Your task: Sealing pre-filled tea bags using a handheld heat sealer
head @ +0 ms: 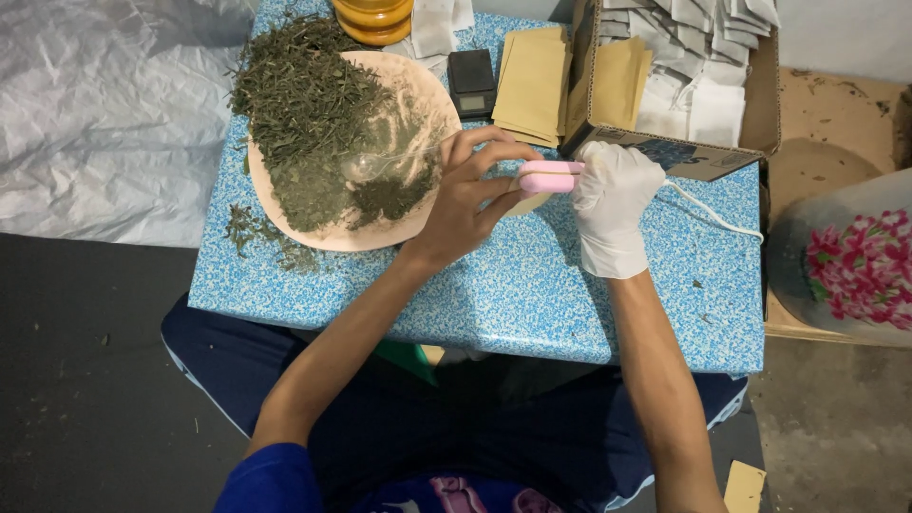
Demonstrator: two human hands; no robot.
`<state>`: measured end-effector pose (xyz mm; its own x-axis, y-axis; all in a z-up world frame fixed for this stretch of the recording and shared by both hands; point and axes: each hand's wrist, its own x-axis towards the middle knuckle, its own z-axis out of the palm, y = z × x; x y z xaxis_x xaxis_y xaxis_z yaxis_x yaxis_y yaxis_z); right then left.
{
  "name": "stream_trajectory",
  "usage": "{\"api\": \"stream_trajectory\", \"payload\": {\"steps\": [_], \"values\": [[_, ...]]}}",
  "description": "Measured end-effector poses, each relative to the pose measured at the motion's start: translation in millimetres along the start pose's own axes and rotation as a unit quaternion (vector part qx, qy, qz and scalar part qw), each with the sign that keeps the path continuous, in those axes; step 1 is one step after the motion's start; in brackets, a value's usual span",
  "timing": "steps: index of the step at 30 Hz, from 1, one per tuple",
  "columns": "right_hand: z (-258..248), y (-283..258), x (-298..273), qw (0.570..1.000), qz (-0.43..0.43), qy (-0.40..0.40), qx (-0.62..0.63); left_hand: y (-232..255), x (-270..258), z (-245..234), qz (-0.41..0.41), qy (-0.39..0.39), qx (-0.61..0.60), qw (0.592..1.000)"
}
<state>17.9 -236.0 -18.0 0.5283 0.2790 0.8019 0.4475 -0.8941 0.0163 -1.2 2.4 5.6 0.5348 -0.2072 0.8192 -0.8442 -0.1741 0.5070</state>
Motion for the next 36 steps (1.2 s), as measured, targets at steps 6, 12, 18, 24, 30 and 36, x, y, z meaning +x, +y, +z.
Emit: {"api": "stream_trajectory", "payload": {"steps": [6, 12, 18, 24, 30, 36], "values": [[8.1, 10.5, -9.6, 1.0, -0.003, -0.011, -0.014, 3.7, 2.5, -4.0, -0.003, 0.003, -0.003, 1.0], [6.2, 12.3, -9.7, 1.0, 0.001, -0.015, -0.009, 3.4, 2.5, -3.6, -0.004, 0.005, -0.003, 1.0], [5.1, 10.3, -7.2, 1.0, 0.004, -0.01, -0.014, 3.8, 2.1, -3.7, -0.007, 0.012, -0.01, 1.0], [3.1, 10.5, -5.7, 1.0, 0.008, -0.006, -0.006, 4.0, 4.0, -3.8, -0.004, 0.019, -0.006, 1.0], [2.0, 11.8, -5.5, 1.0, 0.014, -0.01, 0.002, 5.9, 6.5, -11.2, -0.008, 0.01, 0.005, 1.0], [5.3, 20.4, -9.3, 0.999, 0.023, -0.011, -0.029, 8.5, 11.1, -16.3, -0.021, 0.013, 0.0, 1.0]]}}
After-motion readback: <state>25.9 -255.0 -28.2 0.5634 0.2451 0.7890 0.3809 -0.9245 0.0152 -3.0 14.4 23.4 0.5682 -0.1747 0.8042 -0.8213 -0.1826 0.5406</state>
